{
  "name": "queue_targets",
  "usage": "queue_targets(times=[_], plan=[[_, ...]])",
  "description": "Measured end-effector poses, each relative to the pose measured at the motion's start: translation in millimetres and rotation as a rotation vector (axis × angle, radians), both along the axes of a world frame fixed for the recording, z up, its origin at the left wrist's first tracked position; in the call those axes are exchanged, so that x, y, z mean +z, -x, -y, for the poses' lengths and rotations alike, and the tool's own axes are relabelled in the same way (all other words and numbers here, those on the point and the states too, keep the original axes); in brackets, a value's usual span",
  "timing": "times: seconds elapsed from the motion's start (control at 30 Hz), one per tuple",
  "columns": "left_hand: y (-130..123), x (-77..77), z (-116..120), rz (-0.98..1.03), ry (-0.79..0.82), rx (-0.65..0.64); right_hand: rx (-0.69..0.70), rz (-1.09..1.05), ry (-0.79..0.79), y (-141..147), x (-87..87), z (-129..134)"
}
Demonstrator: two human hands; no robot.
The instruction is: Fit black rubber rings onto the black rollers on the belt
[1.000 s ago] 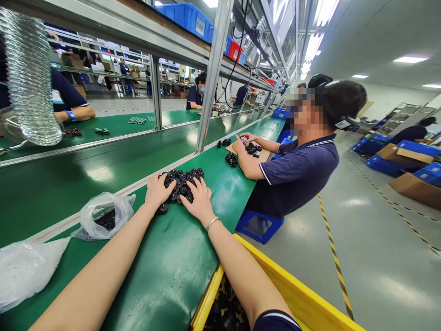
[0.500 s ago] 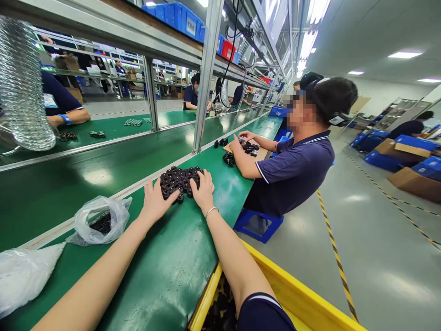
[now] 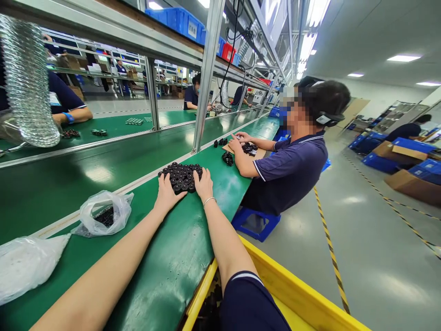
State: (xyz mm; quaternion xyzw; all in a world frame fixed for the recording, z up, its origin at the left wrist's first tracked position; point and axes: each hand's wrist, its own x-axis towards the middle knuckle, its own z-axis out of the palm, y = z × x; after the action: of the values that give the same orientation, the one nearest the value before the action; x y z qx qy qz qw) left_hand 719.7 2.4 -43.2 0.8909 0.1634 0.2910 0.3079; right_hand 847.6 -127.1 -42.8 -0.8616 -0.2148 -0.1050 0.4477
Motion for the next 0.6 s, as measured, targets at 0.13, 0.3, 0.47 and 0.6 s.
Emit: queue_targets(times=[0.13, 0.3, 0.47, 0.6], plan=[[36.0, 2.2, 5.1, 0.000, -0.014, -0.004, -0.008, -0.043, -0.062, 12.3, 8.6, 4.0], [127.1, 1.8, 15.0, -0.061, -0.061, -0.086, 0.088, -0.097, -0.073, 72.3, 14.9, 28.8], [209.4, 11.4, 30.5, -0.119, -0.066, -0.199, 0.118, -0.190, -0.033, 157.2, 16.4, 138.4], [251.0, 40.6, 83.9, -0.072, -0.161, -0.448, -0.002, -0.381, 0.006, 237.2, 11.4, 267.4]])
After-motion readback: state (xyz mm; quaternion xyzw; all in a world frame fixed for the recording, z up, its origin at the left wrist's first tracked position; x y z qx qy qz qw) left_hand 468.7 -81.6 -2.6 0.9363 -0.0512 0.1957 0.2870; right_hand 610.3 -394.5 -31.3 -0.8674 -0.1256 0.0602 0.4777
